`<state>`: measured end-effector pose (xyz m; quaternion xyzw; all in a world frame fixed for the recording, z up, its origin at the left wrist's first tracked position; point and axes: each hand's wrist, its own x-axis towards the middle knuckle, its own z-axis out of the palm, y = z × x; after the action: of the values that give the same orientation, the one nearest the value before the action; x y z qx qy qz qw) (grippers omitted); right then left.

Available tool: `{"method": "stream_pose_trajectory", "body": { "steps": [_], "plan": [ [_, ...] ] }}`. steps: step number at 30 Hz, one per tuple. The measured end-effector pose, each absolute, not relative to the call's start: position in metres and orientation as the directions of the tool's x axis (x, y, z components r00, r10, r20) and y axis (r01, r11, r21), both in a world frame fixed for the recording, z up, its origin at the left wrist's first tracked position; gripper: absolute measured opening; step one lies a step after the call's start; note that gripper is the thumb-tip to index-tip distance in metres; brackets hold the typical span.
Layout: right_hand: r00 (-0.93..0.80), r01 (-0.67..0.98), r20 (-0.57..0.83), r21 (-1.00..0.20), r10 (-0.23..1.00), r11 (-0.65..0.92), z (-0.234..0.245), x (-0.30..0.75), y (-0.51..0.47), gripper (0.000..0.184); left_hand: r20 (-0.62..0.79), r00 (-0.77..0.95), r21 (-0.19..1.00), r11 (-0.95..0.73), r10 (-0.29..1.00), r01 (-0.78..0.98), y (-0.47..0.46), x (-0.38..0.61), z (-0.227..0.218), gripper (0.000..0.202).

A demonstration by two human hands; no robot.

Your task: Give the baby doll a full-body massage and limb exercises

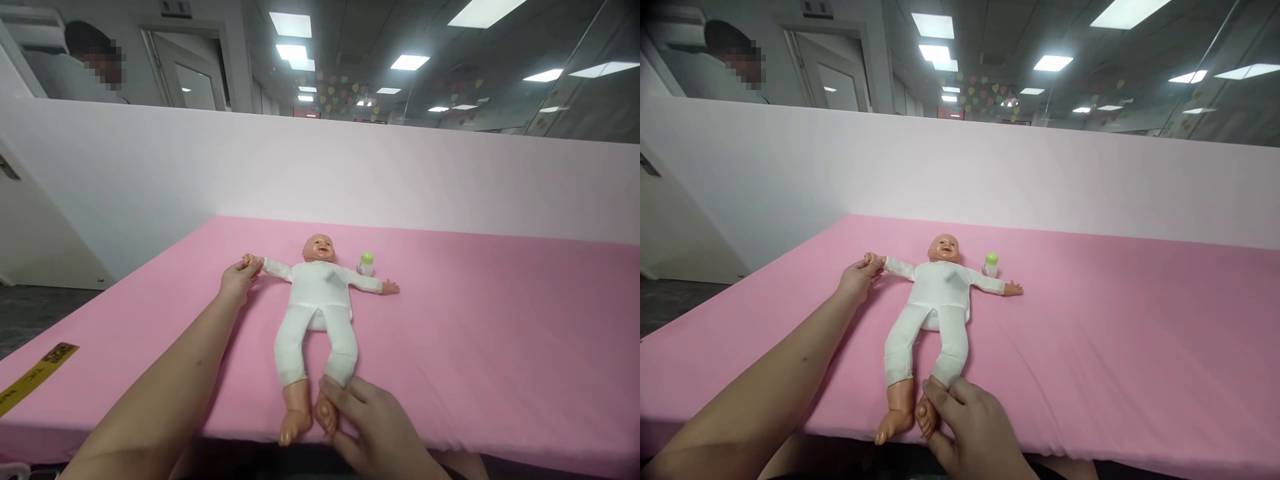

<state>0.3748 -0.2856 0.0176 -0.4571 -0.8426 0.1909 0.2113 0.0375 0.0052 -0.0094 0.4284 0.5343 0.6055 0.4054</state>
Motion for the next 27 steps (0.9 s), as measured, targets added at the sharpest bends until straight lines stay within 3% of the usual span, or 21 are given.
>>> {"method": "stream_pose_trajectory", "body": {
  "steps": [5,9,16,18,21,24,27],
  "plan": [
    [-0.329,0.611,0.453,-0.567,0.829,0.553,0.004,0.384,-0.297,0.056,0.178,-0.355,0.982,-0.143,0.918,0.122,-0.006,0.051,0.001,0.059],
    [-0.181,0.634,0.488,-0.606,0.854,0.48,-0.004,0.385,-0.305,0.061,0.301,-0.307,0.932,-0.209,0.903,0.297,-0.019,0.065,0.012,0.046],
    [-0.079,0.583,0.556,-0.647,0.827,0.491,0.021,0.383,-0.292,0.055,0.436,-0.245,0.868,-0.333,0.866,0.369,-0.036,0.101,0.036,0.036],
    [-0.094,0.616,0.573,-0.609,0.814,0.5,0.036,0.38,-0.277,0.058,0.523,-0.138,0.764,-0.391,0.841,0.514,-0.043,0.116,0.04,0.028],
    [-0.079,0.64,0.593,-0.586,0.801,0.497,0.056,0.375,-0.248,0.049,0.611,0.095,0.503,-0.478,0.786,0.72,-0.051,0.135,0.039,0.022],
    [-0.056,0.642,0.572,-0.607,0.819,0.468,0.068,0.371,-0.214,0.046,0.624,0.279,0.296,-0.551,0.73,0.78,-0.055,0.148,0.034,0.027],
    [-0.046,0.615,0.486,-0.675,0.873,0.408,0.069,0.37,-0.183,0.049,0.624,0.358,0.22,-0.596,0.695,0.773,-0.056,0.15,0.029,0.026]
  ]
}}
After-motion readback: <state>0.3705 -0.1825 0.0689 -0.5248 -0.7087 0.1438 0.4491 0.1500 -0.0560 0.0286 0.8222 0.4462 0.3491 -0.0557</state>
